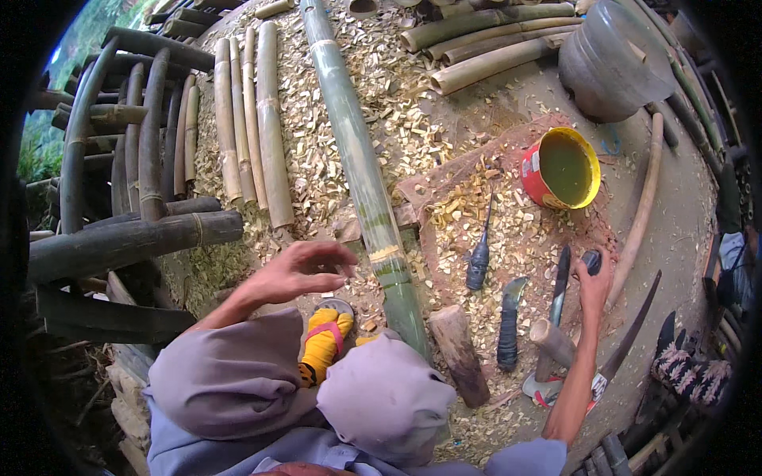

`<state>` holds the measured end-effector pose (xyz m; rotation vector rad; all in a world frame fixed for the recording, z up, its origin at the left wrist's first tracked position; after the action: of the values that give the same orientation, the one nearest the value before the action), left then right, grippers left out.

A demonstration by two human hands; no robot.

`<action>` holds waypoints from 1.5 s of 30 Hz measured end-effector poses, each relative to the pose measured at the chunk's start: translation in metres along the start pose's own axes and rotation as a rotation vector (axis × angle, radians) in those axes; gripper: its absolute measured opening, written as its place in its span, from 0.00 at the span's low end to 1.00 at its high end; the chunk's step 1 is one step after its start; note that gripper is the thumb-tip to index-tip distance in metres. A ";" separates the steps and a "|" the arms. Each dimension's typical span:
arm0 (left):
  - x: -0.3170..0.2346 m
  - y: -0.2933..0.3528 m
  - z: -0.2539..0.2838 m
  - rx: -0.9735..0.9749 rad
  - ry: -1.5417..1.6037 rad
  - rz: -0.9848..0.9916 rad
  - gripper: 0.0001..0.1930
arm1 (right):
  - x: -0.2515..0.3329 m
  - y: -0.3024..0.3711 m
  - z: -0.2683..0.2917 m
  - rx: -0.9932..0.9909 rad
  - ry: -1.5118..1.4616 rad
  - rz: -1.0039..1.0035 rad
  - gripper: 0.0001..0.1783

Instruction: The person sits on the ground and uses a curved knife to carve and smooth the inside of a bamboo pole. They then use a smaller bamboo piece to tap and clean the interior before measuring the pole with a tape measure.

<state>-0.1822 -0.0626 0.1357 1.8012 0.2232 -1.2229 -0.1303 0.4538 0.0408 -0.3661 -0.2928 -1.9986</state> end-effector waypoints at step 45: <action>0.083 -0.052 -0.015 0.021 -0.164 -0.180 0.23 | 0.242 0.226 -0.082 0.439 -1.513 -0.447 0.08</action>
<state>-0.1625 -0.0486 0.0393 1.7172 0.2838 -1.4974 -0.0385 0.1267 0.0676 -1.5657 -1.8138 -1.5800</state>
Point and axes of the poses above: each hand's wrist, its own y-axis away from the middle knuckle, its own z-axis out of the back of the hand, x = y × z, the point moved 6 cm from there along -y, towards the middle knuckle, and after that the axes turned 5 degrees about y, right-handed, at the moved point
